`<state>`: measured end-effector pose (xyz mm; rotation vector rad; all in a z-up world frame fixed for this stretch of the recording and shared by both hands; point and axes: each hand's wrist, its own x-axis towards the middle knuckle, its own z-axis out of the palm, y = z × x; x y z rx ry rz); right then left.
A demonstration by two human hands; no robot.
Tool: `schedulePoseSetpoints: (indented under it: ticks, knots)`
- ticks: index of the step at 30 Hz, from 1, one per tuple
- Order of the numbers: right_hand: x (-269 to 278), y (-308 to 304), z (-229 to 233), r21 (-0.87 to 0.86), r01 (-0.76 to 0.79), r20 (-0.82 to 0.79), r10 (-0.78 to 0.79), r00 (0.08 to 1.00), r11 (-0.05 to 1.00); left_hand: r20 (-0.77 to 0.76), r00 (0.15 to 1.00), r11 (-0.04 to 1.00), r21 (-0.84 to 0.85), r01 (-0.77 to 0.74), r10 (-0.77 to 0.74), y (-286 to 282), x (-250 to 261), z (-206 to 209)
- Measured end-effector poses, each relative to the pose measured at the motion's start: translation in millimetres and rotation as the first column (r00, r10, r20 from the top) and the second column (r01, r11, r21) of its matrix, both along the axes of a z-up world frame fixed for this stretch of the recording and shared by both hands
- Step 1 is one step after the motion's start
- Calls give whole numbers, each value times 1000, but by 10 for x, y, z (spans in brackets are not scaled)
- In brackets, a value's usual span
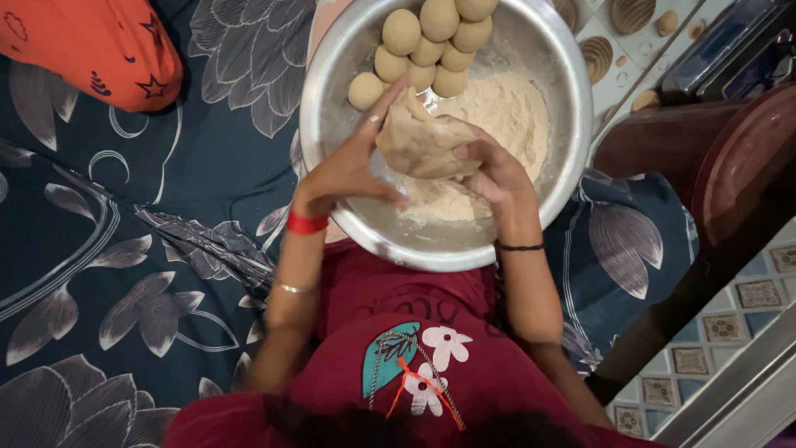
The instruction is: The person forms dough balls by hand, rolling small portions of dough between their palms and placing them into a large metal bowl.
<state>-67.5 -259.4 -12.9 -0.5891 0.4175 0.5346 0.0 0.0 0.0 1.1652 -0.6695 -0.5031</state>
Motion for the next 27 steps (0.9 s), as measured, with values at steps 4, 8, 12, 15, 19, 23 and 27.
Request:
schedulePoseSetpoints:
  ticks: [4, 8, 12, 15, 19, 23, 27]
  knots:
    - [-2, -46, 30, -216, -146, -26, 143, 989, 965, 40, 998, 996, 72, -51, 48, -233, 168, -28]
    - [5, 91, 131, -384, -239, 240, 346, 907, 892, 104, 988, 947, 291, -140, 115, -328, 138, 87]
    - [8, 158, -6, -737, -401, -189, 404, 895, 543, 228, 944, 858, 408, -314, 237, -460, 29, 253]
    - [-73, 47, -149, -761, -470, -262, 452, 853, 447, 208, 975, 940, 310, -144, 81, -349, 129, 355]
    - [-232, 99, -269, -296, -357, -45, 361, 932, 886, -450, 833, 904, -407, 130, -322, -251, 114, 123]
    - [-276, 282, -304, 420, -160, 41, 157, 987, 893, -627, 546, 823, -505, 260, -556, -452, -124, -389]
    - [-278, 399, -240, 605, -143, 84, 117, 990, 784, -433, 518, 652, -656, 380, -738, -516, -74, -538]
